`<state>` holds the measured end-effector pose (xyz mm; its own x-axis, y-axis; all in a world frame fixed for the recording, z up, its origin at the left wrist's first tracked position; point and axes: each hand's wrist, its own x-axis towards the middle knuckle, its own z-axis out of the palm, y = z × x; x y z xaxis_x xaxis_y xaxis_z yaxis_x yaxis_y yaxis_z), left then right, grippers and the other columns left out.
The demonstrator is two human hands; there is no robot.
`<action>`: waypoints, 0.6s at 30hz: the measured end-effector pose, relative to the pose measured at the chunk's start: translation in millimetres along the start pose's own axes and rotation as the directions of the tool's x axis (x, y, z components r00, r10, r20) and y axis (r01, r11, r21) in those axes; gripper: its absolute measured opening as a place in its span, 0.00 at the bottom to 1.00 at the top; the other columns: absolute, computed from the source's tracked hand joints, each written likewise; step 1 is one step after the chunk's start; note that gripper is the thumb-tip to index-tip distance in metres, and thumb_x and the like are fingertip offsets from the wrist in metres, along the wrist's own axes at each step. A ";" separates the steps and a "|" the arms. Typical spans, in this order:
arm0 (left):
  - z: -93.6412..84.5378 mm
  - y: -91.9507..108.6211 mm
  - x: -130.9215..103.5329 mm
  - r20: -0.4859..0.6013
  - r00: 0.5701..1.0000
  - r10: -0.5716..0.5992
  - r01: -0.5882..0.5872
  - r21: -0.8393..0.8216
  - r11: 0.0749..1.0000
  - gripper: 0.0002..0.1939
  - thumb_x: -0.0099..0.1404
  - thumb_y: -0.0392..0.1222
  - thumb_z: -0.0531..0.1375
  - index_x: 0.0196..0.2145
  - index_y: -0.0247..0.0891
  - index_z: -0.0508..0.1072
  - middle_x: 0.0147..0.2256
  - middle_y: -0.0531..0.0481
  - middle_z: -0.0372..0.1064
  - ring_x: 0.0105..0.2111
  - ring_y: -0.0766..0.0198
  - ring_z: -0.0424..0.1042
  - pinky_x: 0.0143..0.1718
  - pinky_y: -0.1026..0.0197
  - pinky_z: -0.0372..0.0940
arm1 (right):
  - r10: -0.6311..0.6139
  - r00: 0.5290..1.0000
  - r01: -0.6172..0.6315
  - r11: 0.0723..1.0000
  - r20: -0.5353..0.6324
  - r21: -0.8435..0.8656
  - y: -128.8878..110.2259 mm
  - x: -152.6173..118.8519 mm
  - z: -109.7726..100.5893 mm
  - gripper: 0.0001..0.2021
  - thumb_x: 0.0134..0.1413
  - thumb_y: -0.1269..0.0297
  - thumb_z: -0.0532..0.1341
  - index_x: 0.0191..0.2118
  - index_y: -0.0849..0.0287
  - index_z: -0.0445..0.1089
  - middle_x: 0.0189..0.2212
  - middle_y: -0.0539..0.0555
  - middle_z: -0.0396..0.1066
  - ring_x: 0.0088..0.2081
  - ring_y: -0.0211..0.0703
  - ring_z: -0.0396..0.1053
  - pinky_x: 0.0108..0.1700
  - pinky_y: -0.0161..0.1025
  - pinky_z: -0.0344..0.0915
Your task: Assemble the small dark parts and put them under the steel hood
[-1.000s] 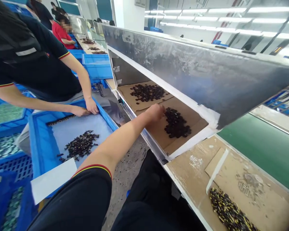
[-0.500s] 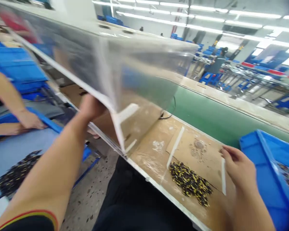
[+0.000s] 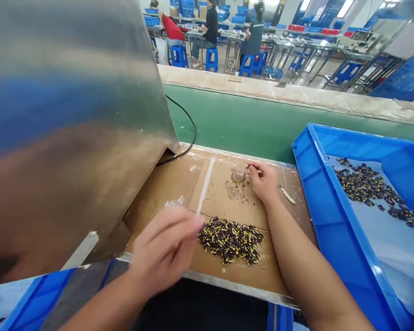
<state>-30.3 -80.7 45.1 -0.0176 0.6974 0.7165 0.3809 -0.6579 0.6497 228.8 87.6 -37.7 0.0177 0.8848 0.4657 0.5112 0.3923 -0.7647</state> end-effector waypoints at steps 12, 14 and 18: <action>81.9 -103.8 6.7 0.149 0.686 -0.712 0.724 -0.241 0.647 0.18 0.66 0.45 0.64 0.52 0.36 0.76 0.37 0.43 0.75 0.33 0.64 0.72 0.37 0.61 0.71 | -0.258 0.966 0.256 0.960 -0.001 -0.113 -10.4 0.1 3.6 0.11 0.69 0.65 0.57 0.48 0.52 0.76 0.43 0.54 0.76 0.46 0.47 0.72 0.50 0.48 0.71; 78.8 -107.4 5.2 0.143 0.669 -0.730 0.736 -0.267 0.622 0.17 0.65 0.47 0.65 0.48 0.35 0.78 0.35 0.44 0.74 0.32 0.65 0.71 0.37 0.62 0.71 | -0.293 0.956 0.293 0.950 0.015 -0.112 -10.4 -0.1 4.9 0.11 0.69 0.67 0.57 0.48 0.51 0.76 0.43 0.54 0.76 0.46 0.47 0.72 0.50 0.48 0.70; 77.3 -106.5 12.9 0.151 0.674 -0.723 0.731 -0.283 0.621 0.13 0.65 0.45 0.65 0.44 0.36 0.79 0.33 0.45 0.74 0.31 0.65 0.70 0.33 0.64 0.69 | -0.308 0.950 0.312 0.941 0.049 -0.133 -10.0 0.2 6.2 0.12 0.68 0.68 0.57 0.49 0.50 0.76 0.43 0.53 0.76 0.47 0.47 0.72 0.51 0.50 0.70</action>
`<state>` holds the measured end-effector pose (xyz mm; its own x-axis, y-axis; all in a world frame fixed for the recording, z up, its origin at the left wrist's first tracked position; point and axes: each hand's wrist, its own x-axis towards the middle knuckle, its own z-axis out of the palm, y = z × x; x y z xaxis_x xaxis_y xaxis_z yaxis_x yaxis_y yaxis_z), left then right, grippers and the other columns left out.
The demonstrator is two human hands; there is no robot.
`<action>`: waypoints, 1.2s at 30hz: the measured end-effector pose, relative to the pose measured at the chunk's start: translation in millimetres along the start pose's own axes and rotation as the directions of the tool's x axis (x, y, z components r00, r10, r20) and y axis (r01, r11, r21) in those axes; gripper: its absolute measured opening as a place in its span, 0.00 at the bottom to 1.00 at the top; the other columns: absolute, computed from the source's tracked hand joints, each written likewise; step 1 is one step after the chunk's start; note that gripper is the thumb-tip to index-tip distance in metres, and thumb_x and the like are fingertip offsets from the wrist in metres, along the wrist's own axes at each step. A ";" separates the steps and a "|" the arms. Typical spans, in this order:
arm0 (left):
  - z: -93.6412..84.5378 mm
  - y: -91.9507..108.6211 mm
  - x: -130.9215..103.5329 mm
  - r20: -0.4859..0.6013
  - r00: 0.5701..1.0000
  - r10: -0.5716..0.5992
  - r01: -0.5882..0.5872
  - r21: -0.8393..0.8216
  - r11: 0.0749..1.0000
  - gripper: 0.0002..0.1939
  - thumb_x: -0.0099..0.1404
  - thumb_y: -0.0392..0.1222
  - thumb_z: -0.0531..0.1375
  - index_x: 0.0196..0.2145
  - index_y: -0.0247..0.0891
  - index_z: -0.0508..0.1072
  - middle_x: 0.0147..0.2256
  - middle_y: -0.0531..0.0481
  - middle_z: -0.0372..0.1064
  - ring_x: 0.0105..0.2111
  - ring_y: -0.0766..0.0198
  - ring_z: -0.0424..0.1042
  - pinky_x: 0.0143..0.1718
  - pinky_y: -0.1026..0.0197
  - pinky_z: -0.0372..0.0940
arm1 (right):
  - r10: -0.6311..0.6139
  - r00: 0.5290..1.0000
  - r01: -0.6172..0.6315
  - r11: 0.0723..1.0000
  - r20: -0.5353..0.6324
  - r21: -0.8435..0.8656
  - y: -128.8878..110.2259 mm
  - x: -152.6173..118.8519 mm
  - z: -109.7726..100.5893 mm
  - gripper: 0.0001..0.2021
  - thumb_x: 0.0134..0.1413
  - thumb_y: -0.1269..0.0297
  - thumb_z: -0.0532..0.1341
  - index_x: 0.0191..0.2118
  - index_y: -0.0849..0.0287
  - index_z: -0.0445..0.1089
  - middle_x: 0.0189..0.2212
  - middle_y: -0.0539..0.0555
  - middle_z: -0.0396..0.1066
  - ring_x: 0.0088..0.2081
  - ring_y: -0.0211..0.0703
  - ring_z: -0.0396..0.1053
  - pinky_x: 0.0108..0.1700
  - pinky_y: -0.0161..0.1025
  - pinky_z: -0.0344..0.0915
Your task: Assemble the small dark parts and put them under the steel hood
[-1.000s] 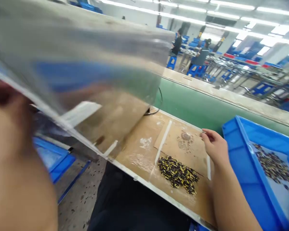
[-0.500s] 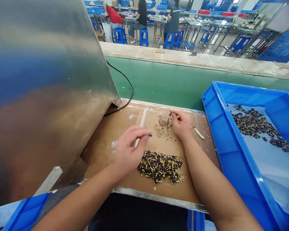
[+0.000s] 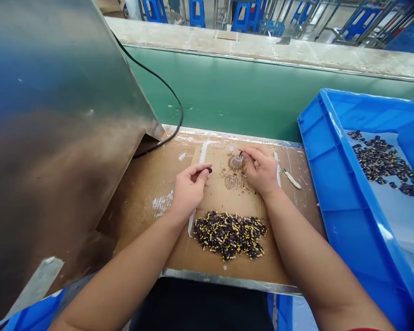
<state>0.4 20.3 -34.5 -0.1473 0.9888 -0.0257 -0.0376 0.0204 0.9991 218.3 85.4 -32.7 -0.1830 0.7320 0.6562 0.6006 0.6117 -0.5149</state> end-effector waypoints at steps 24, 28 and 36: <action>1.7 3.6 2.0 0.032 0.999 0.030 -0.031 0.029 0.999 0.09 0.67 0.40 0.62 0.43 0.38 0.79 0.35 0.45 0.75 0.33 0.64 0.71 0.35 0.61 0.69 | 0.040 0.999 -0.039 0.997 0.007 -0.070 -5.1 0.9 -1.6 0.11 0.68 0.65 0.57 0.49 0.50 0.76 0.44 0.54 0.76 0.46 0.49 0.73 0.49 0.51 0.72; 2.0 0.9 3.7 0.010 1.000 0.003 -0.002 -0.085 0.996 0.09 0.67 0.41 0.63 0.43 0.37 0.78 0.35 0.44 0.75 0.33 0.64 0.73 0.32 0.63 0.70 | -0.032 0.994 0.016 0.988 -0.107 -0.152 -35.0 10.9 -25.3 0.11 0.68 0.65 0.59 0.50 0.49 0.76 0.44 0.54 0.76 0.46 0.50 0.73 0.48 0.51 0.72; 1.2 2.2 -0.2 -0.006 0.998 -0.057 0.054 -0.253 0.966 0.12 0.66 0.45 0.64 0.42 0.34 0.76 0.32 0.43 0.76 0.29 0.64 0.75 0.34 0.63 0.72 | -0.077 0.981 0.027 0.964 -0.180 -0.263 -56.1 9.4 -30.1 0.10 0.67 0.67 0.59 0.48 0.53 0.77 0.41 0.53 0.78 0.41 0.46 0.75 0.45 0.46 0.73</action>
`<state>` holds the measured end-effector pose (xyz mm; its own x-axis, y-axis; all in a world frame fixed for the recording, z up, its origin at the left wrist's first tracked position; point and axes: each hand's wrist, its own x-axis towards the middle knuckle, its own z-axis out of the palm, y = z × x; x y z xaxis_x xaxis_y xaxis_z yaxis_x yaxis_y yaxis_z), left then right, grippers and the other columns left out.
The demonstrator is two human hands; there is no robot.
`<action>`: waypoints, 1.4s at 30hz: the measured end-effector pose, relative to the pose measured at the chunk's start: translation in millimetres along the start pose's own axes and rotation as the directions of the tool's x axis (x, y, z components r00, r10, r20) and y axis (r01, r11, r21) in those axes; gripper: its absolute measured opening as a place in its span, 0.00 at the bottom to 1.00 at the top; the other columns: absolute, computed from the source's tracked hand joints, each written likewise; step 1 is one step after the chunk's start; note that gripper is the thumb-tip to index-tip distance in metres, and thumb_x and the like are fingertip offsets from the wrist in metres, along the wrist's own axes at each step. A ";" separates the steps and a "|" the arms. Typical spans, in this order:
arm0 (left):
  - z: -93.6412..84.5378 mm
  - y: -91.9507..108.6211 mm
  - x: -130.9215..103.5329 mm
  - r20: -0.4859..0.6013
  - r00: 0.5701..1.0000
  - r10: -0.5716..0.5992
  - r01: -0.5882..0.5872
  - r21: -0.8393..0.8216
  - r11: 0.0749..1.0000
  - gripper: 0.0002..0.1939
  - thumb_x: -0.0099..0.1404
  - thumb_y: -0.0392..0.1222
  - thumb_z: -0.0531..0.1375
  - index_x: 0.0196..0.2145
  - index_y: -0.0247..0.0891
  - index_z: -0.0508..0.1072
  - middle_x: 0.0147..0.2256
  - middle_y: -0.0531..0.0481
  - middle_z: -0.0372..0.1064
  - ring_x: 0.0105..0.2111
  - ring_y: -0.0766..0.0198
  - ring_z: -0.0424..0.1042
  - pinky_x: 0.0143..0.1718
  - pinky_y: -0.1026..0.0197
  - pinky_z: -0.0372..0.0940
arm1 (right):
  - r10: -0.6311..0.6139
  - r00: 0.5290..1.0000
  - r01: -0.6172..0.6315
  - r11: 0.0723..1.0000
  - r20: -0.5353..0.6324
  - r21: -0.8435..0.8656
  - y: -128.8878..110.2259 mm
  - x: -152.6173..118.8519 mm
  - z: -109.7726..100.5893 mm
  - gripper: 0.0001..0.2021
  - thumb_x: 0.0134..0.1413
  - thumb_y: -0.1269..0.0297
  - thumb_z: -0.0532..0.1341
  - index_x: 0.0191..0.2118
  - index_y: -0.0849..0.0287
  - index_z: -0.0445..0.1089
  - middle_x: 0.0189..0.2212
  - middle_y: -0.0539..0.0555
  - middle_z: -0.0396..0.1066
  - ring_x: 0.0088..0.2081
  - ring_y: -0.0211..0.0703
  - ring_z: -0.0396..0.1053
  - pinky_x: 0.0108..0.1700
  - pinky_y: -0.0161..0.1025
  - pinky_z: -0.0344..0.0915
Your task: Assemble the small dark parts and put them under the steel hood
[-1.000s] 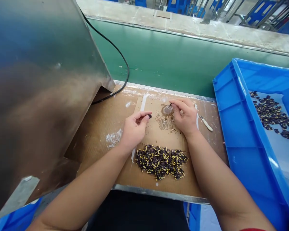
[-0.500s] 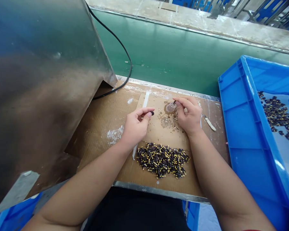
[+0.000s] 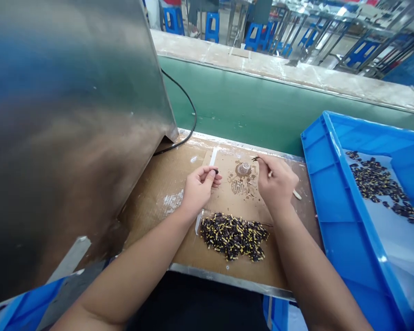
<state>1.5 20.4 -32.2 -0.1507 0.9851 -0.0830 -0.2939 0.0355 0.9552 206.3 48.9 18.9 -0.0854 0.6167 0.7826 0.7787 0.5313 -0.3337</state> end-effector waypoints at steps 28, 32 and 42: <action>11.6 13.2 -22.6 0.178 0.968 -0.177 0.232 -0.366 0.901 0.13 0.58 0.43 0.73 0.37 0.33 0.78 0.37 0.41 0.78 0.36 0.64 0.78 0.40 0.67 0.75 | 0.522 0.763 -0.630 0.466 0.381 0.622 -53.9 -55.6 -8.8 0.08 0.60 0.63 0.66 0.45 0.53 0.79 0.35 0.51 0.80 0.32 0.39 0.75 0.36 0.39 0.76; 14.1 14.2 -24.6 0.195 0.960 -0.202 0.264 -0.381 0.886 0.12 0.57 0.42 0.74 0.36 0.34 0.80 0.37 0.44 0.78 0.35 0.68 0.77 0.39 0.70 0.74 | 0.456 0.822 -0.567 0.605 0.341 0.558 -61.5 -59.0 -13.0 0.09 0.60 0.66 0.67 0.46 0.51 0.79 0.39 0.49 0.80 0.37 0.40 0.77 0.41 0.40 0.76; 17.2 19.1 -27.9 0.217 0.941 -0.261 0.327 -0.374 0.868 0.12 0.54 0.40 0.75 0.35 0.34 0.81 0.39 0.45 0.77 0.35 0.69 0.74 0.42 0.68 0.71 | 0.335 0.905 -0.425 0.732 0.261 0.533 -67.0 -57.5 -13.2 0.12 0.63 0.71 0.64 0.49 0.51 0.77 0.46 0.50 0.79 0.45 0.42 0.77 0.49 0.43 0.76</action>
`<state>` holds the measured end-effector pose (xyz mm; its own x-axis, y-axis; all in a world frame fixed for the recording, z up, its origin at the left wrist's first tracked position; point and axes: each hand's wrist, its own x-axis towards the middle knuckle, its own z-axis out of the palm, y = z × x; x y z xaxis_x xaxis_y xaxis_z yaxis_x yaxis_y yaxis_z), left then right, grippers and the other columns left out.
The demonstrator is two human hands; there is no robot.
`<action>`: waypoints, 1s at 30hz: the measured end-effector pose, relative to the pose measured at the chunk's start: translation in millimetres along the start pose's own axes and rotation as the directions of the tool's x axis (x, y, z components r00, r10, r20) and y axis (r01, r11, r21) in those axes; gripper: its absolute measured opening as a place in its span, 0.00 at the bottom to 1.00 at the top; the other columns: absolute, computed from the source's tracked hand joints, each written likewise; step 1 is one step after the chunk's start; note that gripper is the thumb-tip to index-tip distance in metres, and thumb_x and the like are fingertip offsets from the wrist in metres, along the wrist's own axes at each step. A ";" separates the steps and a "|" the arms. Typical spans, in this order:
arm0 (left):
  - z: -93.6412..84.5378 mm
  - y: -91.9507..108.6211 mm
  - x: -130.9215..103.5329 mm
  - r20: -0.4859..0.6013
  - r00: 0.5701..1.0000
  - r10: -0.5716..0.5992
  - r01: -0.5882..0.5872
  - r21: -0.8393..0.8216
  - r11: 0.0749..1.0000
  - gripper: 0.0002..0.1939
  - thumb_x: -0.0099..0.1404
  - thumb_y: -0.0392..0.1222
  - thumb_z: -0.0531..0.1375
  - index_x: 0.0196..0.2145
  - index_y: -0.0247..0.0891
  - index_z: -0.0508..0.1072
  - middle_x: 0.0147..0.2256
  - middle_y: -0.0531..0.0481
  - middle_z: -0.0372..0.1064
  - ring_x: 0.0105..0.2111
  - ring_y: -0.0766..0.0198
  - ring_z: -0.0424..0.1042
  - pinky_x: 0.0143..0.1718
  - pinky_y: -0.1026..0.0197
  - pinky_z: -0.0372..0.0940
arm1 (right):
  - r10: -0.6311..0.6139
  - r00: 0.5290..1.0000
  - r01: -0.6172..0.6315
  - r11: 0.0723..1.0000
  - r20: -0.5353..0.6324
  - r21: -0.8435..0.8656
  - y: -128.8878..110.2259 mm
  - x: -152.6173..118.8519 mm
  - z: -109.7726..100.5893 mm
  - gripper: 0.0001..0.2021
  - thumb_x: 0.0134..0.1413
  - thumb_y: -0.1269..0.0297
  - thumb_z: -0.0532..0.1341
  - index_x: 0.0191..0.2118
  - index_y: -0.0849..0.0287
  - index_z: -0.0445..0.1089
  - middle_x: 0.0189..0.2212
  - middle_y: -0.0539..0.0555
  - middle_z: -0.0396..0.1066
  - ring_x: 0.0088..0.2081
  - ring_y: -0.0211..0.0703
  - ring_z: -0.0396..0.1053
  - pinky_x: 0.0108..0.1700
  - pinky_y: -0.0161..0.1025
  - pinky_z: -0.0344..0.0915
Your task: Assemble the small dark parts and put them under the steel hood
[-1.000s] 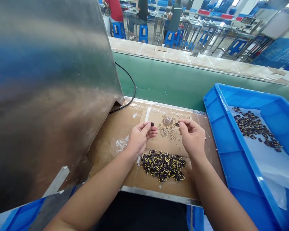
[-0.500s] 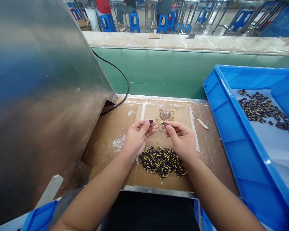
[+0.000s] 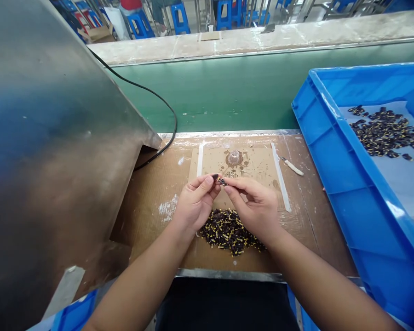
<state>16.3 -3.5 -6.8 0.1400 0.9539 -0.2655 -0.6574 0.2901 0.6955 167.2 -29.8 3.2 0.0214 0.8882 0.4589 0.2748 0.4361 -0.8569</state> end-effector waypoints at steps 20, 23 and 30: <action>2.3 0.1 -4.4 0.018 0.999 0.044 -0.045 0.047 0.998 0.09 0.56 0.42 0.73 0.34 0.38 0.82 0.40 0.46 0.77 0.38 0.67 0.73 0.46 0.65 0.69 | -0.008 1.000 0.008 1.000 -0.012 0.024 4.7 -2.2 5.9 0.15 0.63 0.73 0.64 0.50 0.46 0.77 0.46 0.48 0.78 0.47 0.43 0.76 0.51 0.48 0.76; 2.7 -0.4 -4.1 0.025 0.999 0.036 -0.037 0.026 0.999 0.09 0.56 0.41 0.73 0.35 0.38 0.82 0.39 0.47 0.77 0.38 0.67 0.73 0.46 0.66 0.69 | 0.003 1.000 -0.003 1.000 0.007 0.024 4.5 -1.5 5.5 0.14 0.63 0.72 0.64 0.50 0.47 0.77 0.47 0.49 0.78 0.47 0.44 0.76 0.51 0.49 0.76; 2.2 -1.7 -4.8 0.031 0.998 0.048 -0.050 0.040 0.998 0.09 0.56 0.41 0.73 0.34 0.38 0.82 0.39 0.47 0.77 0.38 0.68 0.73 0.46 0.66 0.69 | -0.028 1.000 0.027 0.999 -0.012 -0.027 3.5 -0.9 4.9 0.14 0.64 0.71 0.64 0.50 0.45 0.77 0.47 0.48 0.78 0.47 0.44 0.76 0.51 0.49 0.76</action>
<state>18.4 -8.4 -5.2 0.1307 0.9687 -0.2111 -0.6333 0.2453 0.7340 163.4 -28.4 -1.3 0.0250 0.8740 0.4852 0.3015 0.4562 -0.8373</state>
